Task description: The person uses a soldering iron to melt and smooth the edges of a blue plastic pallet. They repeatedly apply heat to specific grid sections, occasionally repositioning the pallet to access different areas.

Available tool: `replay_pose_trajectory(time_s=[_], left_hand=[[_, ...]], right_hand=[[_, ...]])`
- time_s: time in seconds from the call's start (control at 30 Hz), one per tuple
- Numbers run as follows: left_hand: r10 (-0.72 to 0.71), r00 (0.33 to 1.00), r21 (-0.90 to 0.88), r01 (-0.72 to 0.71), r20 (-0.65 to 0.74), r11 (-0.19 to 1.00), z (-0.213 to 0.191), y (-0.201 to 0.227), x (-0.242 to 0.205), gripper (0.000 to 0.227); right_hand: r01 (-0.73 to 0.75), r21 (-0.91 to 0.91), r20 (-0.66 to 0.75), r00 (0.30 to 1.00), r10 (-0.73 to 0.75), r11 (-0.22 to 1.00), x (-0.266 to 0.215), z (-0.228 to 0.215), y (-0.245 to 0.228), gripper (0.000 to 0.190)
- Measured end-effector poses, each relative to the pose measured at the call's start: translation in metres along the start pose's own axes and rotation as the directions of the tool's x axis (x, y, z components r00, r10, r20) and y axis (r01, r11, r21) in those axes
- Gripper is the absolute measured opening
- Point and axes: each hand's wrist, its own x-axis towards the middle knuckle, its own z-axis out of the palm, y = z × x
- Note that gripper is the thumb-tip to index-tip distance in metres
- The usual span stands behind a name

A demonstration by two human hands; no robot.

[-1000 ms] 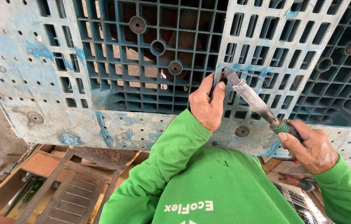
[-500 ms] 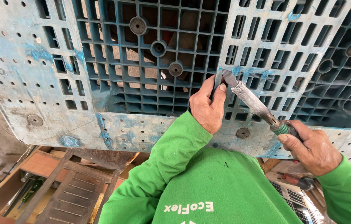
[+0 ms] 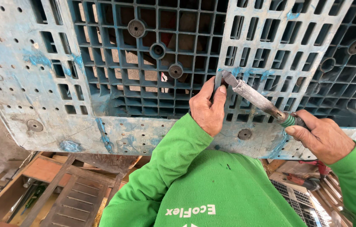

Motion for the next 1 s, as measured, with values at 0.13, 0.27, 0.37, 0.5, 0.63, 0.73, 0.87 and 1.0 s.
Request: replay_pose_trajectory(time_s=[0.13, 0.27, 0.37, 0.5, 0.63, 0.73, 0.87, 1.0], left_hand=[[-0.011, 0.999, -0.047, 0.013, 0.033, 0.999, -0.0003, -0.0016, -0.0003, 0.031], [0.028, 0.999, -0.038, -0.028, 0.025, 0.999, 0.0005, -0.0034, -0.0001, 0.03], [0.007, 1.0, -0.038, -0.006, 0.03, 0.999, 0.0004, -0.0039, 0.0001, 0.029], [-0.016, 0.999, -0.073, 0.018, 0.028, 0.997, 0.0014, -0.0043, 0.0006, 0.029], [-0.001, 1.0, -0.07, 0.003, 0.02, 0.998, 0.002, -0.0052, 0.0002, 0.029], [-0.003, 1.0, -0.058, 0.004, 0.019, 0.998, 0.0017, -0.0054, 0.001, 0.029], [-0.011, 1.0, -0.063, 0.013, 0.025, 0.998, 0.0015, -0.0051, 0.0007, 0.029], [-0.025, 0.999, -0.079, 0.027, 0.034, 0.997, 0.0012, -0.005, 0.0006, 0.029]], right_hand=[[-0.004, -0.021, 0.006, 1.0, 0.004, 1.0, 0.002, 0.0001, 0.0012, 0.048], [0.019, -0.054, -0.006, 1.0, -0.02, 0.998, 0.0044, -0.0008, 0.0036, 0.049], [-0.005, -0.099, -0.003, 1.0, 0.005, 0.995, 0.0055, -0.0016, 0.0046, 0.05], [0.078, -0.114, -0.041, 0.996, -0.083, 0.99, 0.0066, -0.0033, 0.0056, 0.05], [0.079, -0.125, -0.043, 0.995, -0.085, 0.989, 0.0069, -0.0042, 0.0057, 0.049], [0.029, -0.135, -0.027, 0.999, -0.033, 0.99, 0.0074, -0.0049, 0.0047, 0.05], [0.024, -0.145, -0.02, 0.999, -0.027, 0.989, 0.0073, -0.0058, 0.0033, 0.051], [0.009, -0.164, -0.015, 1.0, -0.011, 0.986, 0.0085, -0.0068, 0.0028, 0.052]])
